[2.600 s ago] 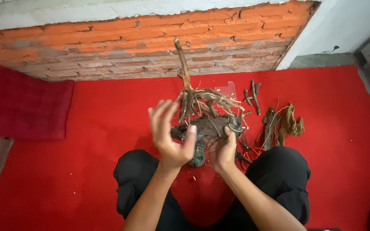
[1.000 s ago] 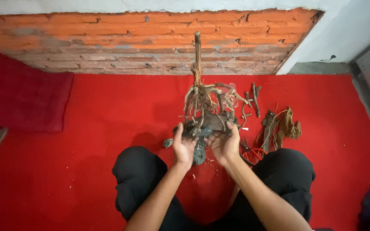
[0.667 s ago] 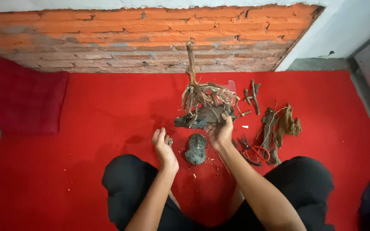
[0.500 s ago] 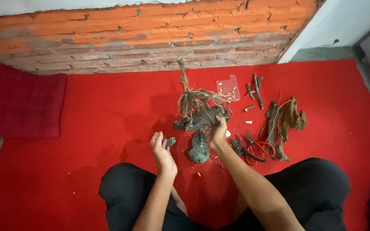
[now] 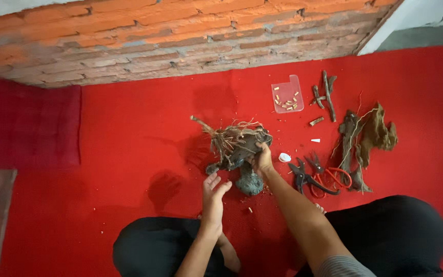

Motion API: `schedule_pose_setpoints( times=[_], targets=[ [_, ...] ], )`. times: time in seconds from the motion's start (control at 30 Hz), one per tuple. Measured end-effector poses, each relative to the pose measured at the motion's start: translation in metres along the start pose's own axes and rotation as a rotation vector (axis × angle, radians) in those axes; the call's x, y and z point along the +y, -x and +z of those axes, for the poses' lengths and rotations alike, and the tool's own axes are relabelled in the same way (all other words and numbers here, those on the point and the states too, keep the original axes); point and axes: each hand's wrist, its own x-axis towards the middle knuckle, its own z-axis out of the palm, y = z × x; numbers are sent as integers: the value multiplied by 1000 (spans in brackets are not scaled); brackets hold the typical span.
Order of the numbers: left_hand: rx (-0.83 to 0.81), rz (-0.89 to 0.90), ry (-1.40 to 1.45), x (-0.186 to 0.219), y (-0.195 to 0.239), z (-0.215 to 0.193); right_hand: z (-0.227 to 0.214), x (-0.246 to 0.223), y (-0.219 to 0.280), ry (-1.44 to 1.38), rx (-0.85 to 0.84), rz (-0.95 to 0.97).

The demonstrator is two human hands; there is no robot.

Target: The person sits on a red floor and assembles a driftwood piece with roots onto a dark base. They use a white glue bottle to apply adhesive to the roots and base, then press the pieces together to secure them.

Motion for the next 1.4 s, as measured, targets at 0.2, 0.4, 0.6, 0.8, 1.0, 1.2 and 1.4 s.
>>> schedule_pose_setpoints(
  times=[0.2,0.4,0.6,0.8,1.0,1.2,1.4],
  targets=[
    [-15,-43,-1,-1,-2,5,-5,-7,-7,58,-21,108],
    [-57,-108,71,10,10,9,-6,-7,-7,153,59,79],
    [-90,-56,100,2,3,6,3,-5,-11,82,11,62],
    [-207,230,-119,91,-10,-11,1,-5,-23,215,164,157],
    [29,762,-1188,148,-90,-21,-7,-8,-20,229,213,131],
    [-119,774,-1129,125,-119,-11,-4,-6,-20,78,236,82],
    [-159,843,-1132,126,-138,-7,-8,-5,-18,45,320,46]
  ],
)
